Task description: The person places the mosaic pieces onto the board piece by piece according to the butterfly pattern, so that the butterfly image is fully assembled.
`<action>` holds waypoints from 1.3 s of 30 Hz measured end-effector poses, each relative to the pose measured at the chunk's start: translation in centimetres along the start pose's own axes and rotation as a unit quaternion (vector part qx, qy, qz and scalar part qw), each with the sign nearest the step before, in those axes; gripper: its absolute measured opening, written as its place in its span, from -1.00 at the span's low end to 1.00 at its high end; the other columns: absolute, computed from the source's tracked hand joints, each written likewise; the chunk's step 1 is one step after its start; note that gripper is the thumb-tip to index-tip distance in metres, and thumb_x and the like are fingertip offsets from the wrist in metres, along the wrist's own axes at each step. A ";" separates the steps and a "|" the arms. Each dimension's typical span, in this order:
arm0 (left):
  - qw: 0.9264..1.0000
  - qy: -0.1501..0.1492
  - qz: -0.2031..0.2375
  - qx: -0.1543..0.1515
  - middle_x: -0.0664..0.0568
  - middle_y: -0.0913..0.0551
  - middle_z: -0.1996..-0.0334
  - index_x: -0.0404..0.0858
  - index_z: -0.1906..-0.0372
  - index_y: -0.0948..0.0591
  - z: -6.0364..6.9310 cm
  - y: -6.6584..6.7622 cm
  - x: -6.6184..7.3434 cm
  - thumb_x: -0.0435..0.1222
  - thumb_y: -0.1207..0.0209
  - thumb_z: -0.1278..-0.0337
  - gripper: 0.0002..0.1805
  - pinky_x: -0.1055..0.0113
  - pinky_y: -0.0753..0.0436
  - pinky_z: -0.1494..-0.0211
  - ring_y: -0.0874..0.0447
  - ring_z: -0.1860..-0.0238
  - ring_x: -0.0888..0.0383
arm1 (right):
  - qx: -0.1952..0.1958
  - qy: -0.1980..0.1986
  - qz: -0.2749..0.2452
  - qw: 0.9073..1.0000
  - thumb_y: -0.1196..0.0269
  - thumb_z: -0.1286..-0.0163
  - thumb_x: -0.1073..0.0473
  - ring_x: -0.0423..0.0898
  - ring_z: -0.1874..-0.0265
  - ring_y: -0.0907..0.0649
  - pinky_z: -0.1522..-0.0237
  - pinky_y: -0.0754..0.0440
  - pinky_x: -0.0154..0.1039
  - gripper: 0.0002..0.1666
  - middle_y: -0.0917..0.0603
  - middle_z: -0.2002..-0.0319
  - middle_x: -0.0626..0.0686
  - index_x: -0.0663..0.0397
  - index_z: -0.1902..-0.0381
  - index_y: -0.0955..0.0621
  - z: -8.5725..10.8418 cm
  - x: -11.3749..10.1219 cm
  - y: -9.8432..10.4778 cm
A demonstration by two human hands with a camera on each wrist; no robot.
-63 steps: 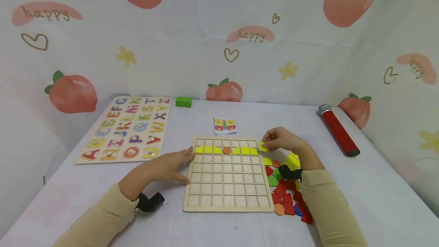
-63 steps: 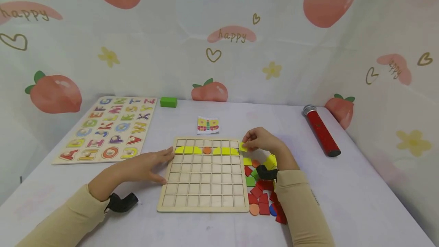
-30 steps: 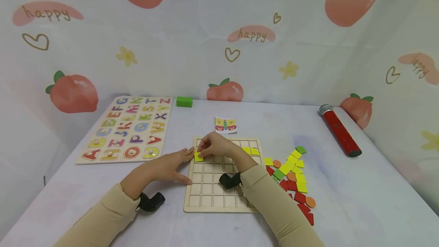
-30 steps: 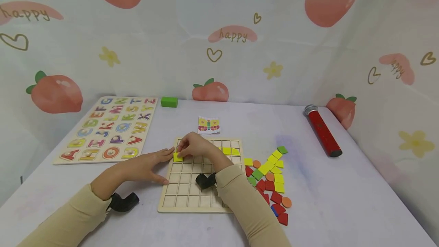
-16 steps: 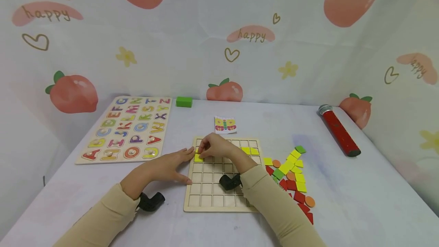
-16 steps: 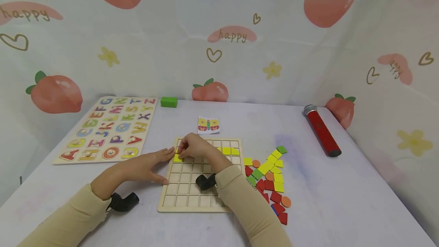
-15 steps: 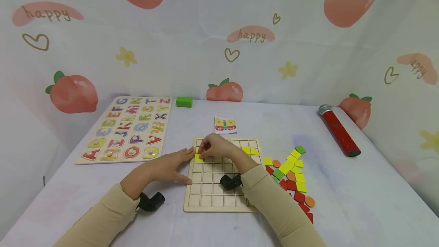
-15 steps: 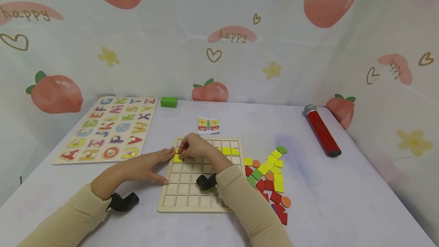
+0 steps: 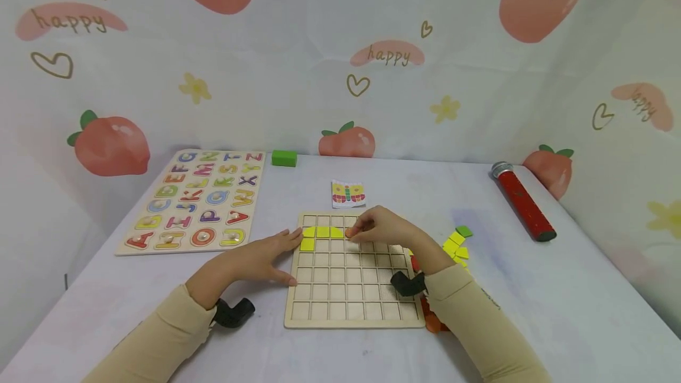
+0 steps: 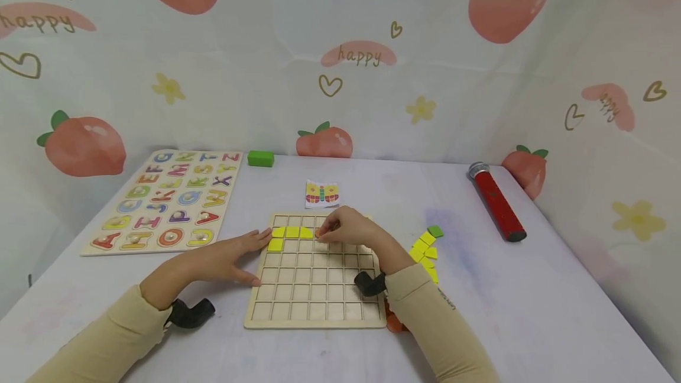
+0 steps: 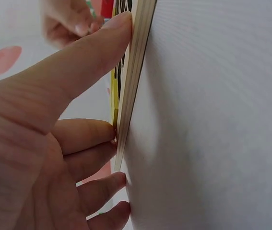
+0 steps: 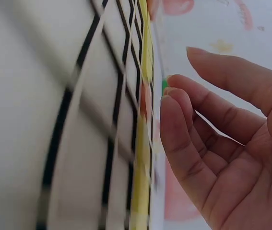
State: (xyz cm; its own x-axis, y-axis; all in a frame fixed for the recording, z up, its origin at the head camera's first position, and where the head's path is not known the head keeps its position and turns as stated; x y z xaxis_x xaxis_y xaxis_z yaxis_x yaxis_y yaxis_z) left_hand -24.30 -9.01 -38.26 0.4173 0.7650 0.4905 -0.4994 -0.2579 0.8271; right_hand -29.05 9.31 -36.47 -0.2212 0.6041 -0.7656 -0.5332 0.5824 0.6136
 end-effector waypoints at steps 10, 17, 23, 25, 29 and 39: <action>1.000 0.009 0.005 -0.002 0.01 0.01 -0.48 -0.21 -0.44 -0.10 0.1 0.0 -0.3 0.11 -0.32 0.14 0.06 -0.05 -0.06 -0.46 0.15 -0.49 -0.09 | 0.056 -0.044 0.032 0.997 -0.29 -0.22 0.16 -0.15 0.40 -0.59 0.29 -0.60 -0.29 -0.77 -0.68 0.30 0.07 0.22 0.23 -0.66 5.3 4.1 4.1; 1.000 0.012 -0.001 -0.001 0.03 0.02 -0.48 -0.19 -0.44 -0.10 0.0 0.0 -0.4 0.13 -0.31 0.15 0.06 -0.03 -0.06 -0.47 0.16 -0.50 -0.06 | 0.093 -0.095 -0.010 0.991 -0.28 -0.23 0.18 -0.10 0.40 -0.58 0.29 -0.59 -0.28 -0.71 -0.66 0.27 0.10 0.29 0.16 -0.64 7.9 6.9 5.9; 1.000 0.011 0.005 -0.004 0.06 0.03 -0.49 -0.18 -0.44 -0.10 0.0 -0.1 -0.3 0.12 -0.31 0.14 0.04 -0.03 -0.04 -0.47 0.18 -0.50 -0.06 | 0.105 -0.153 -0.010 0.983 -0.33 -0.17 0.13 -0.12 0.37 -0.58 0.25 -0.61 -0.30 -0.64 -0.67 0.29 0.08 0.29 0.16 -0.64 9.5 9.2 6.1; 1.000 0.010 0.006 -0.004 0.05 0.03 -0.49 -0.18 -0.44 -0.10 0.0 -0.1 -0.3 0.11 -0.32 0.14 0.05 -0.05 -0.04 -0.47 0.17 -0.50 -0.07 | 0.109 -0.161 -0.002 0.981 -0.36 -0.15 0.12 -0.12 0.37 -0.57 0.24 -0.60 -0.31 -0.64 -0.66 0.30 0.06 0.28 0.19 -0.64 9.8 9.7 6.2; 1.000 0.011 0.005 -0.006 0.05 0.04 -0.49 -0.17 -0.44 -0.10 -0.1 -0.1 -0.3 0.12 -0.31 0.13 0.04 -0.04 -0.04 -0.47 0.18 -0.50 -0.06 | 0.113 -0.167 0.006 0.980 -0.37 -0.13 0.12 -0.12 0.39 -0.55 0.25 -0.59 -0.32 -0.66 -0.64 0.34 0.05 0.28 0.23 -0.64 10.1 10.3 6.2; 1.000 -0.003 0.017 -0.005 0.01 0.03 -0.49 -0.24 -0.44 -0.10 0.1 0.1 0.0 0.10 -0.31 0.12 0.05 -0.07 -0.03 -0.46 0.17 -0.49 -0.11 | 0.103 -0.147 0.013 0.984 -0.40 -0.09 0.12 -0.10 0.42 -0.50 0.32 -0.52 -0.31 -0.68 -0.57 0.44 0.02 0.27 0.31 -0.61 9.7 10.3 6.3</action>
Point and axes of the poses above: each hand's wrist, its own z-axis away from the middle knuckle, its own y-axis out of the back of the hand, x = y × z, the point moved 9 cm from there along -z, towards the middle knuckle
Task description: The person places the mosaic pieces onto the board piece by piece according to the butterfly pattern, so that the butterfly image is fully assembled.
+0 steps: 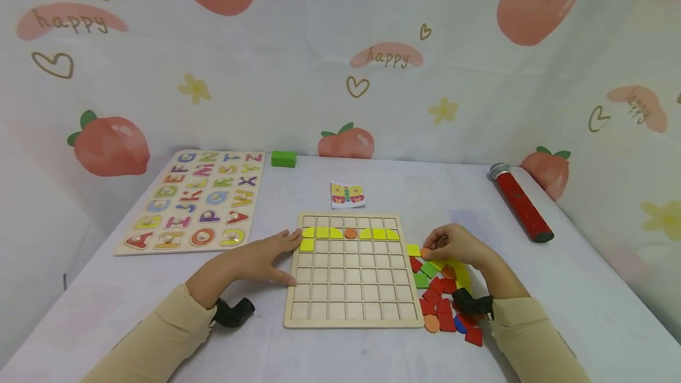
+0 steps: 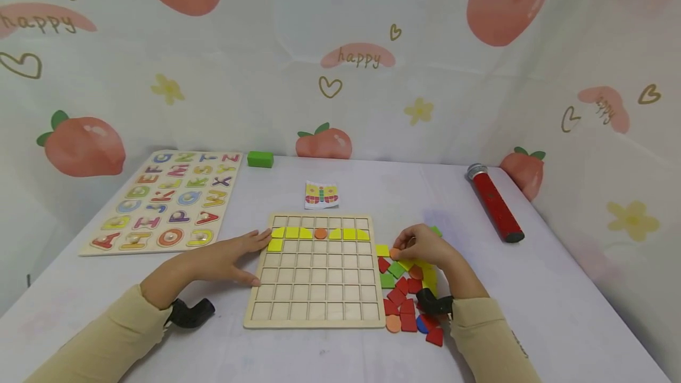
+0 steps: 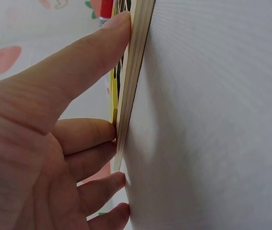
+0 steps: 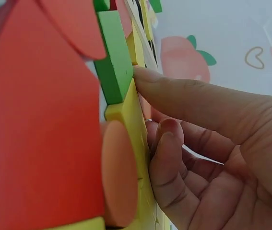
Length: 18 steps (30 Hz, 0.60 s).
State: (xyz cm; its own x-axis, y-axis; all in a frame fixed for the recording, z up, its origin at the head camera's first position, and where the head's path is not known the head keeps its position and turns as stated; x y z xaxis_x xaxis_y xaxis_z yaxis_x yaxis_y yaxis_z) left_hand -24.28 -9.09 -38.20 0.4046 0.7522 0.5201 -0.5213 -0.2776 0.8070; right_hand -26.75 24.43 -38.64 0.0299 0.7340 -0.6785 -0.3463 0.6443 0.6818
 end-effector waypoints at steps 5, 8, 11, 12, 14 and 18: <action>1.000 -0.006 -0.005 -0.001 0.02 0.04 -0.49 -0.25 -0.43 -0.11 0.1 0.0 0.2 0.10 -0.30 0.10 0.03 -0.05 -0.01 -0.47 0.18 -0.49 -0.10 | -0.008 0.003 -0.005 1.000 -0.38 -0.12 0.13 -0.11 0.45 -0.51 0.34 -0.52 -0.30 -0.69 -0.60 0.47 0.02 0.26 0.33 -0.58 0.0 -0.3 0.1; 1.000 -0.007 -0.005 -0.001 0.02 0.03 -0.49 -0.25 -0.43 -0.11 0.0 0.1 0.2 0.10 -0.30 0.09 0.03 -0.05 -0.01 -0.47 0.18 -0.50 -0.10 | -0.011 0.000 -0.011 1.000 -0.35 -0.15 0.14 -0.12 0.45 -0.54 0.33 -0.55 -0.31 -0.71 -0.64 0.45 0.02 0.26 0.32 -0.57 -0.1 -0.7 0.3; 1.000 -0.007 -0.004 0.000 0.01 0.03 -0.49 -0.26 -0.43 -0.11 0.0 0.1 0.2 0.08 -0.30 0.09 0.02 -0.06 -0.02 -0.47 0.18 -0.49 -0.11 | -0.010 0.009 -0.019 1.000 -0.32 -0.19 0.18 -0.12 0.46 -0.55 0.32 -0.59 -0.31 -0.74 -0.65 0.44 0.03 0.29 0.30 -0.56 -0.4 -1.6 0.5; 1.000 -0.005 -0.004 0.000 0.00 0.03 -0.49 -0.26 -0.43 -0.11 -0.1 0.1 0.2 0.08 -0.30 0.09 0.02 -0.06 -0.02 -0.47 0.18 -0.49 -0.11 | -0.011 0.014 -0.022 1.000 -0.31 -0.20 0.19 -0.12 0.47 -0.56 0.32 -0.60 -0.31 -0.75 -0.64 0.44 0.03 0.29 0.30 -0.56 -0.5 -2.0 0.5; 1.000 -0.002 -0.005 0.000 0.00 0.03 -0.49 -0.26 -0.43 -0.12 0.0 0.1 0.1 0.09 -0.31 0.10 0.02 -0.06 -0.02 -0.47 0.17 -0.49 -0.11 | -0.018 0.033 -0.028 0.999 -0.29 -0.22 0.20 -0.12 0.49 -0.55 0.33 -0.61 -0.30 -0.76 -0.62 0.46 0.03 0.31 0.30 -0.55 -0.9 -3.2 0.4; 1.000 0.006 -0.005 -0.003 0.02 0.04 -0.49 -0.24 -0.43 -0.12 0.0 0.0 0.0 0.10 -0.31 0.11 0.03 -0.06 -0.03 -0.47 0.18 -0.50 -0.09 | -0.038 0.070 -0.047 0.996 -0.29 -0.23 0.19 -0.10 0.51 -0.55 0.32 -0.63 -0.25 -0.74 -0.61 0.48 0.03 0.32 0.31 -0.54 -1.9 -5.9 -0.6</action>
Point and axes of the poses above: each hand's wrist, its own z-axis away from the middle knuckle, its own y-axis out of the back of the hand, x = y × z, the point moved 9 cm from there along -z, towards the middle knuckle
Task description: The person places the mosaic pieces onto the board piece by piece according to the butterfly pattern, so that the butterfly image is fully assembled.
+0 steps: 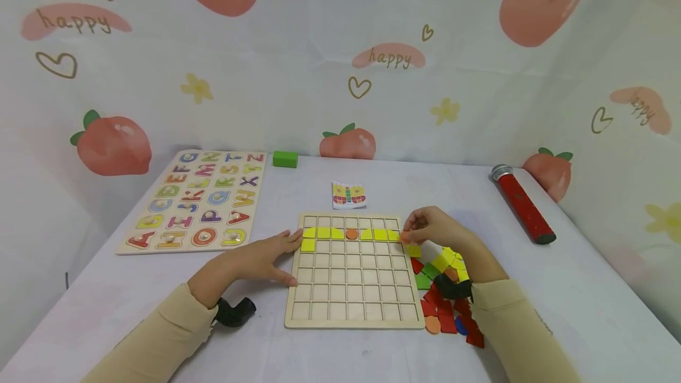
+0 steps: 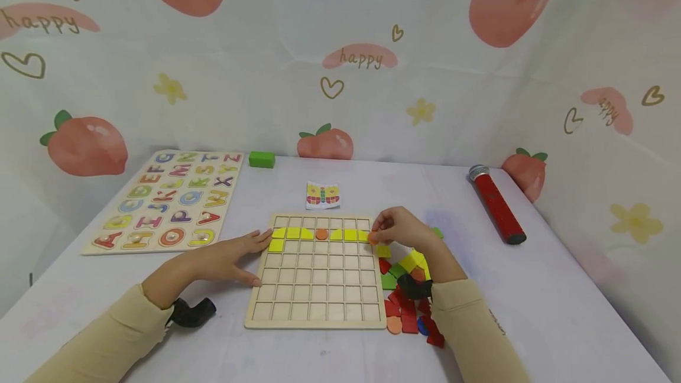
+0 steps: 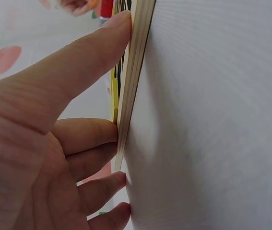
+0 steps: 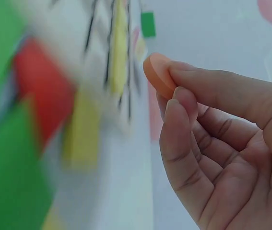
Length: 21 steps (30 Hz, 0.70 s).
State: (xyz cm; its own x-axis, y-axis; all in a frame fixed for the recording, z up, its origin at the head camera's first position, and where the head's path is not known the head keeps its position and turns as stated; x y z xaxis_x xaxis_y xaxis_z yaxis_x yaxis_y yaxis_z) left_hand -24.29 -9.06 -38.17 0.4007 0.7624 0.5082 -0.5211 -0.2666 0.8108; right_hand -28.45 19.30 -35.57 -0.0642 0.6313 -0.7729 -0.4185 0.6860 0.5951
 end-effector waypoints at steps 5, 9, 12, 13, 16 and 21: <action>1.000 0.012 -0.001 -0.003 0.08 0.05 -0.49 -0.17 -0.44 -0.12 -0.1 -0.2 -0.2 0.11 -0.32 0.13 0.03 -0.03 -0.04 -0.48 0.18 -0.50 -0.04 | -0.019 0.037 -0.033 0.999 -0.29 -0.23 0.19 -0.06 0.50 -0.57 0.28 -0.65 -0.16 -0.76 -0.64 0.44 0.13 0.30 0.31 -0.55 -1.6 -3.2 -2.1; 1.000 0.015 0.003 -0.002 0.09 0.05 -0.49 -0.16 -0.44 -0.10 -0.2 -0.3 -0.3 0.11 -0.32 0.14 0.04 -0.02 -0.05 -0.48 0.19 -0.51 -0.02 | -0.037 0.049 -0.048 0.997 -0.27 -0.24 0.24 -0.08 0.49 -0.60 0.28 -0.67 -0.17 -0.80 -0.65 0.41 0.15 0.31 0.30 -0.56 -3.0 -4.9 -3.9; 1.000 0.017 0.005 -0.002 0.09 0.06 -0.49 -0.16 -0.44 -0.10 -0.2 -0.3 -0.4 0.11 -0.33 0.14 0.05 -0.02 -0.04 -0.48 0.20 -0.51 -0.02 | -0.051 0.048 -0.056 0.996 -0.26 -0.24 0.27 -0.14 0.49 -0.61 0.31 -0.68 -0.24 -0.83 -0.63 0.44 0.06 0.31 0.30 -0.56 -4.3 -5.8 -5.5; 1.000 0.018 0.004 -0.002 0.09 0.07 -0.49 -0.16 -0.44 -0.09 -0.2 -0.3 -0.5 0.11 -0.32 0.14 0.05 -0.02 -0.04 -0.48 0.20 -0.51 -0.02 | -0.056 0.047 -0.057 0.996 -0.26 -0.24 0.28 -0.16 0.49 -0.61 0.32 -0.68 -0.25 -0.84 -0.62 0.44 0.03 0.31 0.30 -0.56 -4.7 -6.1 -6.0; 1.000 0.015 0.001 -0.001 0.09 0.08 -0.50 -0.16 -0.44 -0.10 -0.2 -0.3 -0.5 0.11 -0.32 0.13 0.04 -0.02 -0.04 -0.48 0.21 -0.51 -0.03 | -0.070 0.046 -0.061 0.995 -0.27 -0.22 0.30 -0.19 0.52 -0.61 0.35 -0.67 -0.29 -0.87 -0.61 0.48 0.00 0.30 0.32 -0.57 -5.6 -7.0 -7.7; 1.000 0.007 -0.002 -0.003 0.07 0.09 -0.50 -0.18 -0.44 -0.11 -0.2 -0.4 -0.4 0.12 -0.30 0.12 0.03 -0.01 -0.04 -0.48 0.21 -0.50 -0.04 | -0.085 0.044 -0.063 0.993 -0.30 -0.18 0.32 -0.24 0.56 -0.61 0.43 -0.63 -0.38 -0.88 -0.63 0.51 -0.03 0.29 0.36 -0.59 -6.9 -7.9 -10.0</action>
Point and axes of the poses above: each hand's wrist, its own z-axis away from the middle knuckle, its own y-axis out of the back of the hand, x = y × z, the point moved 9 cm from there along -z, towards the middle knuckle
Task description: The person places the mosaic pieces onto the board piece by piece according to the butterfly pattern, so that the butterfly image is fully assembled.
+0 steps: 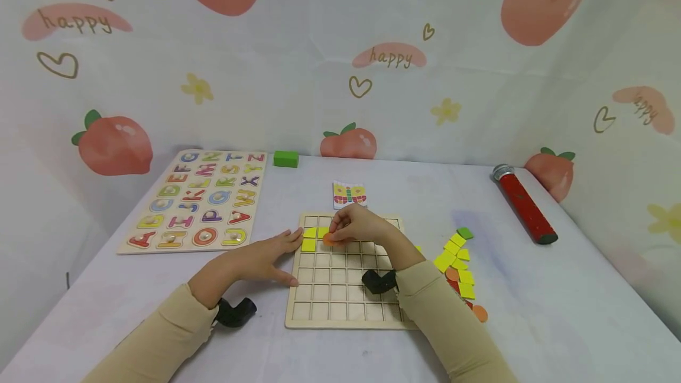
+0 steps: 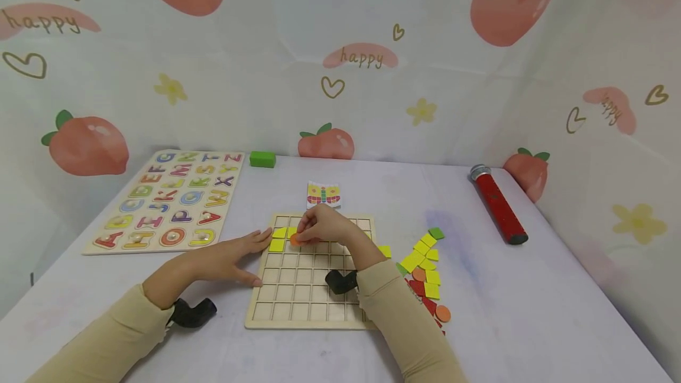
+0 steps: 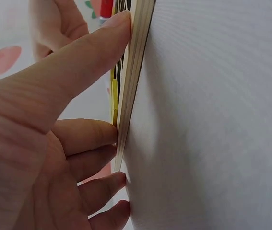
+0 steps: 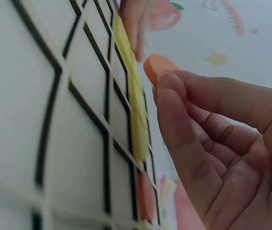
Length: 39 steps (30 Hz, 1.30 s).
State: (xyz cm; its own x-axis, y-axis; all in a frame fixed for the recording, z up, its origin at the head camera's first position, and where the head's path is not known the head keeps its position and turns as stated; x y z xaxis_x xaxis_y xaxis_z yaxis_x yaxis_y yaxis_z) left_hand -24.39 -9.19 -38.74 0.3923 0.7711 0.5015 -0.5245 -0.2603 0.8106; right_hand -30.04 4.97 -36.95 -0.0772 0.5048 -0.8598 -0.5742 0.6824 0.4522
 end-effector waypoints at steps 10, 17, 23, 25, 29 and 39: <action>1.000 0.001 -0.005 0.000 0.03 0.09 -0.50 -0.19 -0.44 -0.10 0.1 0.1 0.1 0.12 -0.30 0.11 0.04 -0.03 -0.05 -0.47 0.20 -0.50 -0.06 | 0.027 -0.001 0.055 0.998 -0.35 -0.14 0.28 -0.24 0.62 -0.54 0.52 -0.56 -0.41 -0.88 -0.62 0.57 -0.03 0.24 0.43 -0.64 -1.1 0.1 -1.1; 1.000 -0.007 0.003 0.000 -0.02 0.08 -0.50 -0.24 -0.43 -0.10 0.3 0.3 0.4 0.12 -0.29 0.10 0.04 -0.07 -0.04 -0.46 0.20 -0.49 -0.11 | 0.036 0.003 0.098 0.995 -0.36 -0.13 0.27 -0.24 0.62 -0.47 0.55 -0.49 -0.45 -0.89 -0.57 0.58 -0.05 0.22 0.47 -0.64 -1.0 -0.3 -1.5; 1.000 -0.009 0.004 -0.001 -0.02 0.07 -0.49 -0.24 -0.43 -0.11 0.3 0.4 0.6 0.12 -0.29 0.09 0.03 -0.07 -0.04 -0.46 0.19 -0.49 -0.11 | 0.029 0.009 0.128 0.991 -0.35 -0.13 0.28 -0.25 0.58 -0.49 0.51 -0.49 -0.45 -0.92 -0.63 0.54 -0.03 0.20 0.46 -0.66 -0.8 -0.7 -1.3; 1.000 -0.009 0.004 -0.002 -0.02 0.08 -0.49 -0.24 -0.43 -0.10 0.3 0.4 0.7 0.11 -0.29 0.09 0.03 -0.06 -0.04 -0.46 0.20 -0.50 -0.10 | 0.028 0.013 0.140 0.990 -0.35 -0.13 0.28 -0.25 0.56 -0.50 0.48 -0.49 -0.46 -0.93 -0.64 0.53 -0.02 0.19 0.45 -0.66 -0.6 -0.8 -1.0; 1.000 -0.007 0.003 0.002 -0.03 0.07 -0.49 -0.25 -0.43 -0.10 0.3 0.4 0.6 0.10 -0.30 0.10 0.04 -0.07 -0.05 -0.46 0.19 -0.49 -0.11 | 0.035 0.017 0.137 0.990 -0.35 -0.14 0.27 -0.24 0.54 -0.51 0.45 -0.51 -0.43 -0.92 -0.65 0.49 -0.01 0.19 0.43 -0.66 0.0 -0.6 0.4; 1.000 -0.001 -0.003 0.004 0.05 0.07 -0.49 -0.20 -0.43 -0.12 0.1 0.2 0.4 0.09 -0.32 0.12 0.02 -0.01 -0.05 -0.48 0.20 -0.50 -0.04 | 0.069 -0.020 0.084 0.994 -0.31 -0.19 0.23 -0.17 0.52 -0.56 0.37 -0.61 -0.32 -0.86 -0.66 0.44 0.03 0.22 0.35 -0.67 3.6 2.6 4.9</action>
State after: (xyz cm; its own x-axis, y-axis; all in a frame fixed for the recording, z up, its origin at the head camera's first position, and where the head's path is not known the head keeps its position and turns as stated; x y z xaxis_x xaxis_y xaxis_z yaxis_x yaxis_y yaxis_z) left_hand -24.22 -8.99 -38.35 0.3964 0.7718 0.4971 -0.5157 -0.2608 0.8161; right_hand -30.14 11.56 -36.09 -0.1286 0.6356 -0.7613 -0.4378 0.6524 0.6186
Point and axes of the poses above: each hand's wrist, its own z-axis away from the middle knuckle, its own y-axis out of the back of the hand, x = y × z, the point moved 9 cm from there along -z, towards the middle knuckle
